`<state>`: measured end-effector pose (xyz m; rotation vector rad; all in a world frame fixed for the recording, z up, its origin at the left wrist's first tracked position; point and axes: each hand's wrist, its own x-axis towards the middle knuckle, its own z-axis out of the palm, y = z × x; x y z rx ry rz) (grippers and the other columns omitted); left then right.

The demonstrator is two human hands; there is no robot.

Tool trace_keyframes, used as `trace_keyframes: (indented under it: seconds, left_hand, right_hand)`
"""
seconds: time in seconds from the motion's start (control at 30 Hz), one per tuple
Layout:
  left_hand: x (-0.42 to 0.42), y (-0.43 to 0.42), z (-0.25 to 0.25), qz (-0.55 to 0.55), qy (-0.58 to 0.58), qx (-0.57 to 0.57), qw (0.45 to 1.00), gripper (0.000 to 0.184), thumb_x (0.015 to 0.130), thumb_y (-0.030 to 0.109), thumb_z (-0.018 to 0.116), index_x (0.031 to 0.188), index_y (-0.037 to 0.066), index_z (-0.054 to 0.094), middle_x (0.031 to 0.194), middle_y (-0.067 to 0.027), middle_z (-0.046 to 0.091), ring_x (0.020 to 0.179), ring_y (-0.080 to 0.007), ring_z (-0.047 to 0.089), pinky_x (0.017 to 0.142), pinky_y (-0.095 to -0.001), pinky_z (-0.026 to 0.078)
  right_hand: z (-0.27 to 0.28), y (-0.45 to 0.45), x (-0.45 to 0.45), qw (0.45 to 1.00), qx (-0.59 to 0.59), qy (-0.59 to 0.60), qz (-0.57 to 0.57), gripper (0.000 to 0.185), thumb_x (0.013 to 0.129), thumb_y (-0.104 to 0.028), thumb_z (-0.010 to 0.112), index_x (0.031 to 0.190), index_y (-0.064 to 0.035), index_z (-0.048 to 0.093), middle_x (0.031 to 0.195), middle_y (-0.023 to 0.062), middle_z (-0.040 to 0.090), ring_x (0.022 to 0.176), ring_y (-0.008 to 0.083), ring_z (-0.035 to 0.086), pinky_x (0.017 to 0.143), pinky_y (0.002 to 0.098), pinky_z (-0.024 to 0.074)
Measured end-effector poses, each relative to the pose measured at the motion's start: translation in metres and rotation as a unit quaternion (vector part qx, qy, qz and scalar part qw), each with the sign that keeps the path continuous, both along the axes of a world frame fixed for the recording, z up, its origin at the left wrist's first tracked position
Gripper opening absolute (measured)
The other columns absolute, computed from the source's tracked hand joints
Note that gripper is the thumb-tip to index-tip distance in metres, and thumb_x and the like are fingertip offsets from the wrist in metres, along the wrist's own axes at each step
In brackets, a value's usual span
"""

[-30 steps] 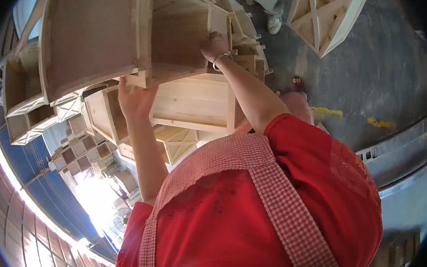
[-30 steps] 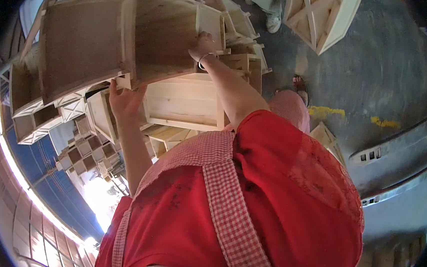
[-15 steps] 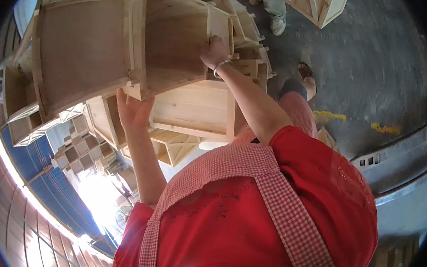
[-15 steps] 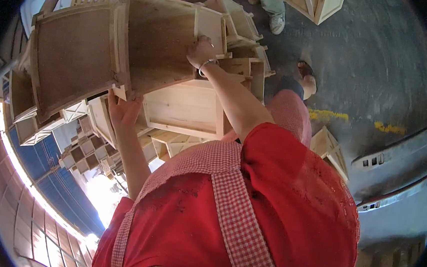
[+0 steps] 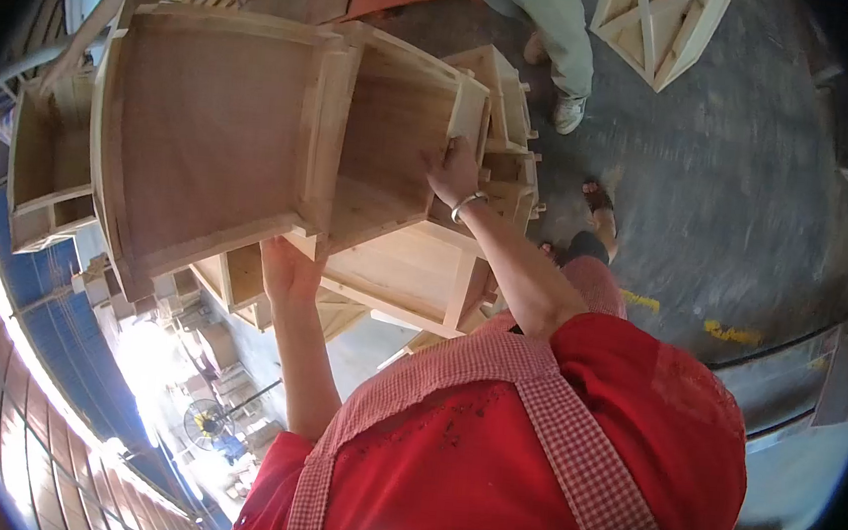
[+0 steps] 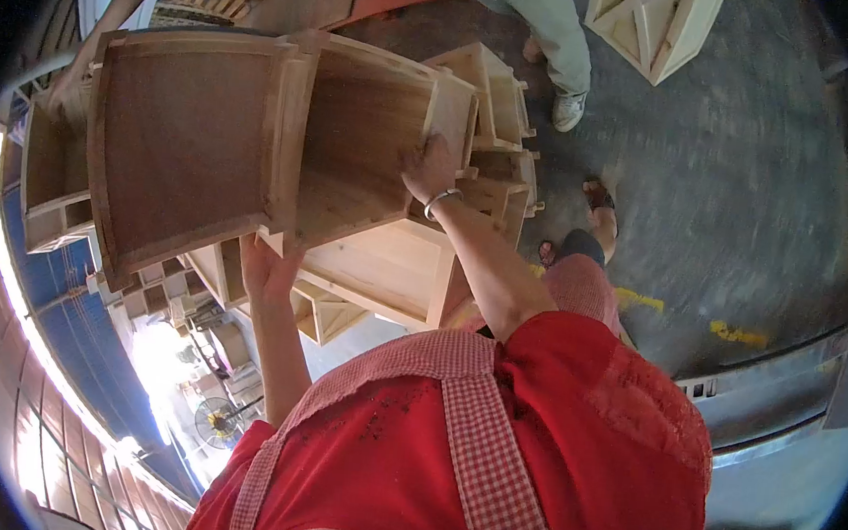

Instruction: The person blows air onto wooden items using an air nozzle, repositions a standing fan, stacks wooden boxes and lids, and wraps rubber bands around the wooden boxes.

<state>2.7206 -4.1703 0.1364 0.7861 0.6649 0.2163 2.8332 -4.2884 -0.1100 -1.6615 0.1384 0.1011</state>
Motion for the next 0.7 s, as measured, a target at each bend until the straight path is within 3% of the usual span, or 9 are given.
trace_keyframes:
  seconds: [0.23, 0.63, 0.7]
  left_hand:
    - [0.013, -0.013, 0.002, 0.044, 0.012, 0.012, 0.999, 0.036, 0.091, 0.035, 0.048, 0.116, 0.010, 0.054, 0.118, -0.0072, 0.056, 0.110, -0.0250, 0.052, 0.089, -0.0453, 0.045]
    - [0.047, -0.022, 0.002, 0.063, -0.042, -0.030, 0.997, 0.032, 0.092, 0.030, 0.048, 0.116, 0.009, 0.051, 0.115, -0.0073, 0.055, 0.107, -0.0247, 0.052, 0.091, -0.0407, 0.045]
    - [0.061, -0.031, 0.006, 0.106, 0.013, 0.028, 0.994, 0.035, 0.092, 0.031, 0.048, 0.119, 0.008, 0.048, 0.117, -0.0082, 0.051, 0.108, -0.0252, 0.049, 0.091, -0.0413, 0.045]
  right_hand:
    - [-0.001, -0.005, 0.013, 0.999, 0.016, 0.016, 0.037, 0.039, 0.075, -0.033, 0.068, 0.082, 0.0016, 0.051, 0.065, 0.0172, 0.056, 0.061, 0.0335, 0.056, 0.054, 0.0402, 0.0432]
    - [0.002, -0.005, 0.057, 0.994, -0.074, 0.017, 0.078, 0.034, 0.077, -0.031, 0.065, 0.083, 0.0000, 0.053, 0.069, 0.0179, 0.059, 0.068, 0.0372, 0.059, 0.058, 0.0416, 0.0459]
    - [0.004, -0.006, 0.071, 0.996, -0.065, -0.035, 0.050, 0.034, 0.077, -0.032, 0.065, 0.084, -0.0002, 0.054, 0.069, 0.0185, 0.058, 0.070, 0.0382, 0.059, 0.059, 0.0421, 0.0456]
